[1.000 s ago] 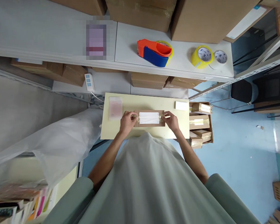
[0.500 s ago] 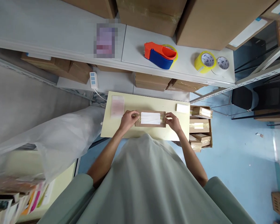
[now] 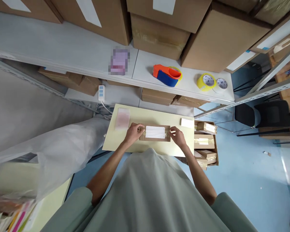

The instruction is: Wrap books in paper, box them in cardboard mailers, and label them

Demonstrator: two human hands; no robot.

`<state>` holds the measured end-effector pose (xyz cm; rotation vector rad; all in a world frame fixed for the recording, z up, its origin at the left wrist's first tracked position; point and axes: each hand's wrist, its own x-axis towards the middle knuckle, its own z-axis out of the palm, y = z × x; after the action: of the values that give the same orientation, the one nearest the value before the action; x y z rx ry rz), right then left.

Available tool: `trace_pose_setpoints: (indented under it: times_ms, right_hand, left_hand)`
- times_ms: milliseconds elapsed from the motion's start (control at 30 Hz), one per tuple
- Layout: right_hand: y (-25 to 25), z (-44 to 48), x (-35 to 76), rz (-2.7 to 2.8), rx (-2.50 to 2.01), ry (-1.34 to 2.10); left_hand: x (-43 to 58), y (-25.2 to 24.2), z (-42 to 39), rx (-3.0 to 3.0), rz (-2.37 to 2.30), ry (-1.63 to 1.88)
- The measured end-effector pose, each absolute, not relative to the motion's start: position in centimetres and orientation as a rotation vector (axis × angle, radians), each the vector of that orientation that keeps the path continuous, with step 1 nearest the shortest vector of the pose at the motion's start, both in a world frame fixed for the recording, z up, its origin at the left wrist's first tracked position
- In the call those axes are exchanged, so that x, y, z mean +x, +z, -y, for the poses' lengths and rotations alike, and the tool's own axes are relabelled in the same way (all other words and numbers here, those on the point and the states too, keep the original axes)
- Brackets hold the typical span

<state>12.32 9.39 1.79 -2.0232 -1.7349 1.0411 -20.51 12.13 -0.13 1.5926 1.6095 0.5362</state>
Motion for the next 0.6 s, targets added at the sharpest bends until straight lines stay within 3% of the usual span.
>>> trace_pose_setpoints:
  times_ms: [400, 600]
  right_hand:
    - [15.3, -24.8, 9.4, 2.077, -1.501, 0.164]
    - [15.9, -33.7, 4.9, 2.217, -1.745, -0.017]
  left_hand:
    - [-18.3, 11.9, -22.9, 1.766, -1.447, 1.119]
    - [-17.2, 15.7, -24.5, 1.786, -1.378, 1.254]
